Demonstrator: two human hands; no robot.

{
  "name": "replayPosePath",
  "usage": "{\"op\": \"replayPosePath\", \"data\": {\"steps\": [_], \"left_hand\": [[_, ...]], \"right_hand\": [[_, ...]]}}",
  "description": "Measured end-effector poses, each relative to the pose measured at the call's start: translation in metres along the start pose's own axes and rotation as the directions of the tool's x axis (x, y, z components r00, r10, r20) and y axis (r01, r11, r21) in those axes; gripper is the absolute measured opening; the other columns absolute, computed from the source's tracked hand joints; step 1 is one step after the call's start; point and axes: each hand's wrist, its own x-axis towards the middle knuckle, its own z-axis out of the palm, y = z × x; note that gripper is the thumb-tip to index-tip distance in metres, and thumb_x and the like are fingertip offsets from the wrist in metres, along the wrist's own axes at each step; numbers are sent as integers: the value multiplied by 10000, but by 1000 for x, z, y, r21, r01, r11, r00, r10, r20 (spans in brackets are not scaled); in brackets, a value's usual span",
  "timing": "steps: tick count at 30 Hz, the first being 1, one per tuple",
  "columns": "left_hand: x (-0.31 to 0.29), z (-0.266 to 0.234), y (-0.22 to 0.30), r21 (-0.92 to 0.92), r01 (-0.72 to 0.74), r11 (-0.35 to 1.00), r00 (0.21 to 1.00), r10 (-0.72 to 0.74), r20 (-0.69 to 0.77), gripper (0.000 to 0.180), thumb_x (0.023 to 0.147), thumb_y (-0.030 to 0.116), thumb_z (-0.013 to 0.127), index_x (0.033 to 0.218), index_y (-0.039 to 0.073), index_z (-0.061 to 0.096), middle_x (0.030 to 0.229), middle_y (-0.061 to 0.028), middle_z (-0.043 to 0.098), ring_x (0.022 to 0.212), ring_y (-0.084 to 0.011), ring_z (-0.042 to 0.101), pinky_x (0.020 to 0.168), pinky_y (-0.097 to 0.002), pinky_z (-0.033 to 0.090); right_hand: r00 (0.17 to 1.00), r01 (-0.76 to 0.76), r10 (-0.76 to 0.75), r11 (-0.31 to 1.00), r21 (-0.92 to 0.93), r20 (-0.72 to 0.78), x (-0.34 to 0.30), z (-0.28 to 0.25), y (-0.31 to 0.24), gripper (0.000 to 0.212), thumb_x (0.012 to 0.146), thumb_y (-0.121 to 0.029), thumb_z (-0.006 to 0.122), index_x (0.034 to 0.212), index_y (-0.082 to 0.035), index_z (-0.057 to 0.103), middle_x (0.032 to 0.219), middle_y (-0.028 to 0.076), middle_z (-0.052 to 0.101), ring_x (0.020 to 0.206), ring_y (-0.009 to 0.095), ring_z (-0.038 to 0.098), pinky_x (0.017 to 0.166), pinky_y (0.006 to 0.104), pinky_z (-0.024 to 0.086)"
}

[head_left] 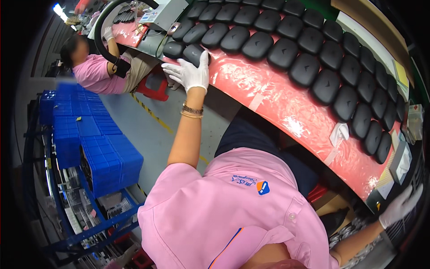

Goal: Cleaning and inspecting black wireless earphone charging cases using a cloth.

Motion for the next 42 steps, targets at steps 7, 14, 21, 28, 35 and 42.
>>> {"op": "replayPosePath", "data": {"steps": [7, 14, 21, 28, 35, 42], "left_hand": [[-64, 3, 13, -736, -290, 611, 953, 258, -161, 674, 755, -44, 705, 1301, -48, 310, 1240, -206, 445, 1095, -251, 536, 937, -355, 437], [-160, -37, 35, -886, -452, 108, 457, 881, -125, 805, 608, 36, 806, 1292, 43, 382, 1256, -188, 448, 1137, -317, 499, 907, -391, 457], [-155, -49, 56, -888, 398, 229, 398, 829, 392, 839, 880, 569, 497, 1429, 6, 204, 1373, -206, 390, 1270, -327, 413, 990, -425, 415], [-146, -16, 65, -598, 562, 572, -346, 819, 458, 579, 951, 500, 433, 1215, -5, 534, 932, 10, 573, 832, -77, 500, 718, -240, 430], [-170, -38, 74, -432, 794, 427, -91, 787, 610, 827, 822, 196, 716, 1448, 42, 199, 1379, -68, 383, 1259, -178, 402, 1036, -326, 361], [-175, -47, 63, -470, 808, 355, -9, 805, 593, 903, 805, 251, 734, 1463, 29, 157, 1426, -75, 346, 1300, -173, 356, 1069, -326, 309]], "right_hand": [[932, -257, 4, 711, 655, 361, -32, 42, -215, 478, 843, 69, 440, 1321, 58, 430, 1359, 167, 452, 1271, 274, 423, 1075, 366, 298], [884, -209, -366, 247, 946, 291, -41, 54, -312, 683, 715, -117, 774, 1294, 34, 445, 1320, 178, 462, 1168, 312, 498, 973, 372, 407], [934, -13, -291, 555, 831, 209, -30, 8, -267, 580, 830, -321, 672, 1256, 14, 465, 1167, 150, 563, 1068, 268, 542, 972, 431, 400], [801, -469, -263, 284, 836, 538, -47, 34, -278, 501, 839, -218, 680, 1247, 1, 486, 1166, 124, 533, 1101, 269, 497, 1002, 353, 347], [912, -353, -80, 349, 868, 403, -63, 41, -303, 669, 797, -138, 715, 1369, 5, 398, 1333, 206, 460, 1240, 337, 458, 1014, 366, 366], [912, -349, -151, 206, 914, 382, -55, 48, -288, 722, 728, -233, 766, 1345, -24, 453, 1339, 213, 450, 1197, 368, 469, 998, 398, 384]]}}
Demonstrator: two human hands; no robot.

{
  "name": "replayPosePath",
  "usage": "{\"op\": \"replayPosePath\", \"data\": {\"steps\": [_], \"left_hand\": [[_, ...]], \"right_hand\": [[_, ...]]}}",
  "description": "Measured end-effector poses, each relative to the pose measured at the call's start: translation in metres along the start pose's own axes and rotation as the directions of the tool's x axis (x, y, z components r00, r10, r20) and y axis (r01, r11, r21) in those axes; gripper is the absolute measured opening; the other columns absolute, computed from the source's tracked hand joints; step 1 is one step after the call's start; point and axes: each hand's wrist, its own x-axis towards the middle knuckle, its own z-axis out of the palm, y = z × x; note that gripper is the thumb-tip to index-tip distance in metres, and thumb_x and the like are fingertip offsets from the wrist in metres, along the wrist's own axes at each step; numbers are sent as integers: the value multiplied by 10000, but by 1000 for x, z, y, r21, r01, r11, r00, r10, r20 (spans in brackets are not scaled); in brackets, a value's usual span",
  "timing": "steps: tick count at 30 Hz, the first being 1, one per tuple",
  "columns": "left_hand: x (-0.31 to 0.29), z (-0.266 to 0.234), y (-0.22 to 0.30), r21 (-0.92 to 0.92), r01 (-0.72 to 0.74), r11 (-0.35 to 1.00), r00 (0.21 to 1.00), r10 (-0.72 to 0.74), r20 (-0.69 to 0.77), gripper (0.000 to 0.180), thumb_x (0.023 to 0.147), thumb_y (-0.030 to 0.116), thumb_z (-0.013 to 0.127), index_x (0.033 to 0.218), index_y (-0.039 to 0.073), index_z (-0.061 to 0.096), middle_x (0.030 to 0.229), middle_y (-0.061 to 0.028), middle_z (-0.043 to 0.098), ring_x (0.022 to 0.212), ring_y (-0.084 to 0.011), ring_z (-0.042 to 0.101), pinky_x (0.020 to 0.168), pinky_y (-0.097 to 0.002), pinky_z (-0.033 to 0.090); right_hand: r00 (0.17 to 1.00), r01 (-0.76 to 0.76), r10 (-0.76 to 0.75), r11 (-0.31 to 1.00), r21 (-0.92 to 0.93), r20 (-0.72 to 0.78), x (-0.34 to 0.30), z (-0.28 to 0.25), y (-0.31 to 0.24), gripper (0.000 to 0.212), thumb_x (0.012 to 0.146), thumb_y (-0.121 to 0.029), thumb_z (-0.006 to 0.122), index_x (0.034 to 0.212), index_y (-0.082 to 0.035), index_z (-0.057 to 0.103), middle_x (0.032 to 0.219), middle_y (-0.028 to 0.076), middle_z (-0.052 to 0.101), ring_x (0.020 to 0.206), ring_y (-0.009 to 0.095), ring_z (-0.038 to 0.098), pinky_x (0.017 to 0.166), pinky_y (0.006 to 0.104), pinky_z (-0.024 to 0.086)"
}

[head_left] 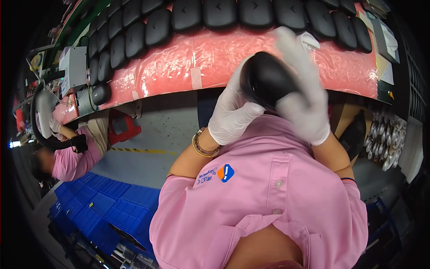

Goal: Cleaning and inspecting black wireless earphone charging cases using a cloth.

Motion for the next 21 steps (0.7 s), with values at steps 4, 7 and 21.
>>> {"op": "replayPosePath", "data": {"steps": [4, 7, 21], "left_hand": [[-6, 5, 0, 100, -19, 995, 998, 25, -56, 926, 802, 312, 733, 1462, 22, 151, 1424, -79, 353, 1298, -172, 357, 1069, -324, 306], [-4, 1, -3, 128, -51, 990, 999, 52, -5, 911, 813, 322, 721, 1461, 20, 156, 1418, -79, 362, 1288, -168, 369, 1066, -325, 309], [-48, -58, 18, -300, 234, 925, 949, -150, 278, 1265, 597, 885, 436, 1382, -92, 266, 1236, -234, 527, 1116, -340, 564, 918, -404, 493]], "right_hand": [[995, -96, 97, 994, -46, 17, -8, -1, -7, 684, 709, -193, 776, 1324, -77, 500, 1363, 175, 442, 1185, 336, 482, 1006, 388, 371], [982, -42, 64, 991, -127, 178, -8, -5, -13, 718, 783, -293, 722, 1367, -5, 418, 1425, 188, 379, 1314, 304, 376, 1074, 365, 289], [979, 113, -75, 974, -195, 190, 23, 24, -4, 433, 932, -294, 490, 1160, 67, 556, 970, 124, 655, 887, 266, 620, 866, 352, 453]]}}
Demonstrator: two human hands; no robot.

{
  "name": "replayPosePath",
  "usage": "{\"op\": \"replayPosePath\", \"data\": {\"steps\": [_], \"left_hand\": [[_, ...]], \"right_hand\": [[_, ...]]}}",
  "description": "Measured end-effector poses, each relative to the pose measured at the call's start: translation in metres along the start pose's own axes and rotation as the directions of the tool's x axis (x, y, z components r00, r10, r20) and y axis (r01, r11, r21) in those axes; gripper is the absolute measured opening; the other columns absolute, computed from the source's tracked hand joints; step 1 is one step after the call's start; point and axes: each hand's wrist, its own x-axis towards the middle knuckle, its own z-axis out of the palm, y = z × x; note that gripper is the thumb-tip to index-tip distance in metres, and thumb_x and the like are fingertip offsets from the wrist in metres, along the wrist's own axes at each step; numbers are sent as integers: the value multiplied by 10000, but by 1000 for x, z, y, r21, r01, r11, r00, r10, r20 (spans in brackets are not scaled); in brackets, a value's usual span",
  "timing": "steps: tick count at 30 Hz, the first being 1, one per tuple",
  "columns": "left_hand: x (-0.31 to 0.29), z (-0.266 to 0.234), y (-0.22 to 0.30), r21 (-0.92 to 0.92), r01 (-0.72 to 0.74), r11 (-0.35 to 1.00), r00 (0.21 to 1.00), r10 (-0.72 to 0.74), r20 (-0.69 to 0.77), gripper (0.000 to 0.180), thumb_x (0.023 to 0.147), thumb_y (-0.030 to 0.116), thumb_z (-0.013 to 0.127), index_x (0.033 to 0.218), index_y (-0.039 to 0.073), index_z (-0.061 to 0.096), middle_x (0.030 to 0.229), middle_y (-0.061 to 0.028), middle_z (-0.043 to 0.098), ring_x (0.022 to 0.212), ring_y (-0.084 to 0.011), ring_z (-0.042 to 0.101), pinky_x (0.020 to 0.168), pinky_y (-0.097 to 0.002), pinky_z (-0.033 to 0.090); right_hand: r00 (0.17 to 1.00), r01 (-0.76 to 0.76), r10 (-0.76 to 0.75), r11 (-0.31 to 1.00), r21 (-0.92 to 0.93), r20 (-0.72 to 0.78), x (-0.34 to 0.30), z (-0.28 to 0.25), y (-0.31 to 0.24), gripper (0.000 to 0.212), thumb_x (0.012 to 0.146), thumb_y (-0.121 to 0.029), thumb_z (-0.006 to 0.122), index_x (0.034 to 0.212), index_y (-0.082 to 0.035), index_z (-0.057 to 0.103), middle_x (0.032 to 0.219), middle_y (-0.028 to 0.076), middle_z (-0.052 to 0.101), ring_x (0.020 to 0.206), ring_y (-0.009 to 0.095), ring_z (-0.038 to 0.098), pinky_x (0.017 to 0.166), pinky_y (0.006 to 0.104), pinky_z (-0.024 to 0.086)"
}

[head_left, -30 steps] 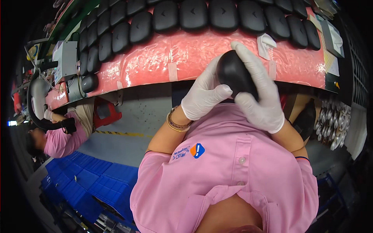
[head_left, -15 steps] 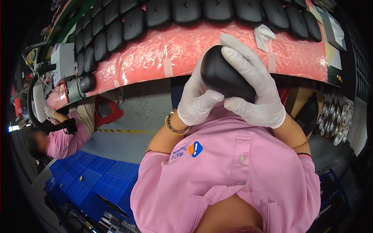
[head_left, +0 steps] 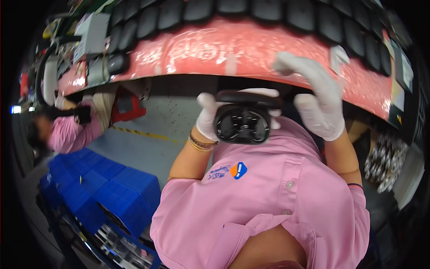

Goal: Cleaning and inspecting black wireless earphone charging cases using a cloth.

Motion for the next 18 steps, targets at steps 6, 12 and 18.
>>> {"op": "replayPosePath", "data": {"steps": [6, 12, 18], "left_hand": [[-187, -142, 61, 726, 674, 137, 202, 911, -360, 824, 666, 257, 831, 1319, -31, 419, 1301, -159, 492, 1165, -219, 501, 997, -317, 379], [-310, -188, 157, 278, 960, 40, -28, 999, -46, 1073, 546, 503, 844, 1335, -42, 363, 1291, -258, 465, 1211, -385, 435, 1019, -424, 364], [-356, -247, 227, 730, 239, 641, -470, 734, -490, 822, 665, 512, 786, 1248, 22, 477, 1135, -149, 565, 1004, -301, 584, 877, -434, 479]], "right_hand": [[992, -7, -44, 918, -396, -118, -16, -5, 41, 533, 995, -356, 346, 1203, 106, 512, 983, 164, 632, 846, 246, 589, 870, 377, 412], [983, -90, 22, 922, -377, -181, -34, 13, 62, 459, 1005, -287, 379, 1247, 90, 476, 1064, 177, 599, 920, 259, 583, 844, 344, 470], [971, -150, 47, 885, -441, -235, -26, 15, 64, 438, 1014, -271, 349, 1275, 62, 466, 1119, 167, 582, 910, 230, 581, 854, 339, 458]]}}
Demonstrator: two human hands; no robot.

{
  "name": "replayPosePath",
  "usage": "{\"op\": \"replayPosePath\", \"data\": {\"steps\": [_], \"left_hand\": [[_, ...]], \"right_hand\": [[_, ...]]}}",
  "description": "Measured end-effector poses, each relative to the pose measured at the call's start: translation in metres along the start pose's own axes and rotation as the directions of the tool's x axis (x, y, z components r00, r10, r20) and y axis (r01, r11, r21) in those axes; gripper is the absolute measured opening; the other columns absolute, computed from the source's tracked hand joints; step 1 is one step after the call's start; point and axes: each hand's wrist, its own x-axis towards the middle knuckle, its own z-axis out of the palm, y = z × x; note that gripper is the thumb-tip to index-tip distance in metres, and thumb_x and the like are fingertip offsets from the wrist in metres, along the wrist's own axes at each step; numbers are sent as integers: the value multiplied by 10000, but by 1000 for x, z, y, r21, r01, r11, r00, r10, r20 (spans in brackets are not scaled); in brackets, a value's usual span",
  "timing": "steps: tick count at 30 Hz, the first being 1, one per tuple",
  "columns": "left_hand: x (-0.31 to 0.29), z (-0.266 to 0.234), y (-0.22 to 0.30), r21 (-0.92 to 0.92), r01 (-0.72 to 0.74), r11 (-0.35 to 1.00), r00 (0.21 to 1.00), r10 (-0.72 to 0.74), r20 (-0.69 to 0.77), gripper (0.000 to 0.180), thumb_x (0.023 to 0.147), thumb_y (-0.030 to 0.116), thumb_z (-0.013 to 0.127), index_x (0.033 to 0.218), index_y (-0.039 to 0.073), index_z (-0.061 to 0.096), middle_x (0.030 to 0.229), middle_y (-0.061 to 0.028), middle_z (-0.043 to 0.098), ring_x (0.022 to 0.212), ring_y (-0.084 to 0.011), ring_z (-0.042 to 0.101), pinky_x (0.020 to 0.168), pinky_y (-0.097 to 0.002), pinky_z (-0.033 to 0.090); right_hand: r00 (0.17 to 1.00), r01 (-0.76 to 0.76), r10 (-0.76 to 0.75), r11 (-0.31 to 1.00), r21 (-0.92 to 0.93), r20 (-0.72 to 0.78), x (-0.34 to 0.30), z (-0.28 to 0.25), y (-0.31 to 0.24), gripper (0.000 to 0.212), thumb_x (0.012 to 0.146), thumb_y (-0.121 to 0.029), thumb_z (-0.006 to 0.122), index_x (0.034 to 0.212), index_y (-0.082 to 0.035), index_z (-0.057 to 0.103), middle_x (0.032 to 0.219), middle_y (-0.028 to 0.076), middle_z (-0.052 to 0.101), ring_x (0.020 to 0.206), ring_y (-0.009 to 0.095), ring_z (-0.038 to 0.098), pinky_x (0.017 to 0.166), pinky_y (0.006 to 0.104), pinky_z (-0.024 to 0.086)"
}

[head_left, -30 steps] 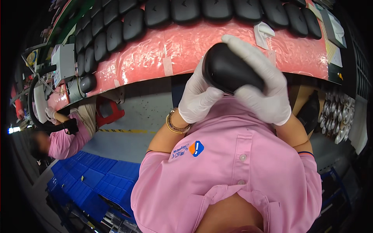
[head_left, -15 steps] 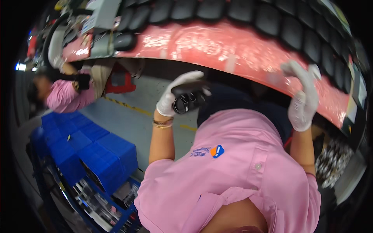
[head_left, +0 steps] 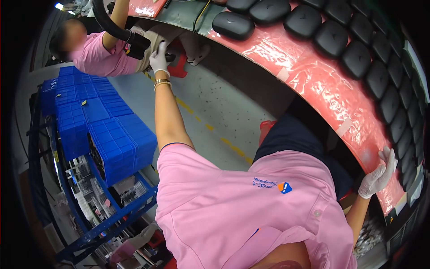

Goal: Cleaning and inspecting black wireless earphone charging cases using a cloth.

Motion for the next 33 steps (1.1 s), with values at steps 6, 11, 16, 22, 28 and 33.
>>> {"op": "replayPosePath", "data": {"steps": [6, 11, 16, 22, 28, 33], "left_hand": [[-7, 21, 7, -615, 474, 630, 871, -234, 432, 752, 789, 645, 571, 1268, 74, 471, 1227, -199, 494, 1154, -393, 466, 939, -691, 365], [3, 35, 10, -718, 467, 517, 883, -314, 348, 670, 828, 689, 450, 1179, 124, 530, 1220, -163, 535, 1123, -405, 484, 943, -677, 364], [-26, 27, 1, -731, 551, 403, 832, -191, 521, 827, 806, 706, 424, 1244, 8, 502, 1317, -251, 449, 1236, -451, 386, 1028, -627, 309], [-203, 37, 42, -342, 928, 148, 273, 354, 894, 894, 781, 496, 672, 1418, 27, 255, 1391, -207, 363, 1273, -415, 342, 975, -587, 404], [-363, 116, 115, 332, 939, 87, -343, 278, 897, 887, 872, 667, 380, 1459, 42, 153, 1431, -358, 196, 1284, -534, 290, 852, -687, 422], [-446, 168, 152, 560, 828, -28, -553, 116, 825, 787, 912, 630, 294, 1443, 54, 222, 1390, -366, 262, 1209, -575, 362, 799, -610, 505]], "right_hand": [[1000, -8, 8, 999, -51, 3, 2, 2, -5, 427, 1014, -266, 355, 1264, 59, 473, 1101, 164, 582, 881, 223, 578, 836, 333, 466], [999, -47, 46, 997, -56, -15, -2, 0, -6, 435, 1014, -274, 355, 1254, 67, 477, 1094, 173, 576, 874, 227, 579, 808, 327, 483], [1000, -13, 13, 1000, 27, -6, -6, -5, -1, 433, 1006, -264, 373, 1216, 98, 485, 1147, 205, 517, 958, 269, 583, 833, 346, 509], [964, -34, 42, 999, 35, -264, 10, -54, 1, 236, 934, -2, 483, 1142, 84, 555, 1000, 174, 644, 908, 206, 632, 835, 300, 503], [978, -101, 70, 982, -158, -194, 0, -90, 34, 212, 813, -1, 651, 1024, -16, 651, 968, 103, 663, 868, 242, 644, 766, 298, 493], [988, 19, -53, 973, -231, -143, -6, -79, 37, 227, 797, -7, 669, 1021, -39, 665, 989, 115, 648, 885, 249, 622, 768, 317, 491]]}}
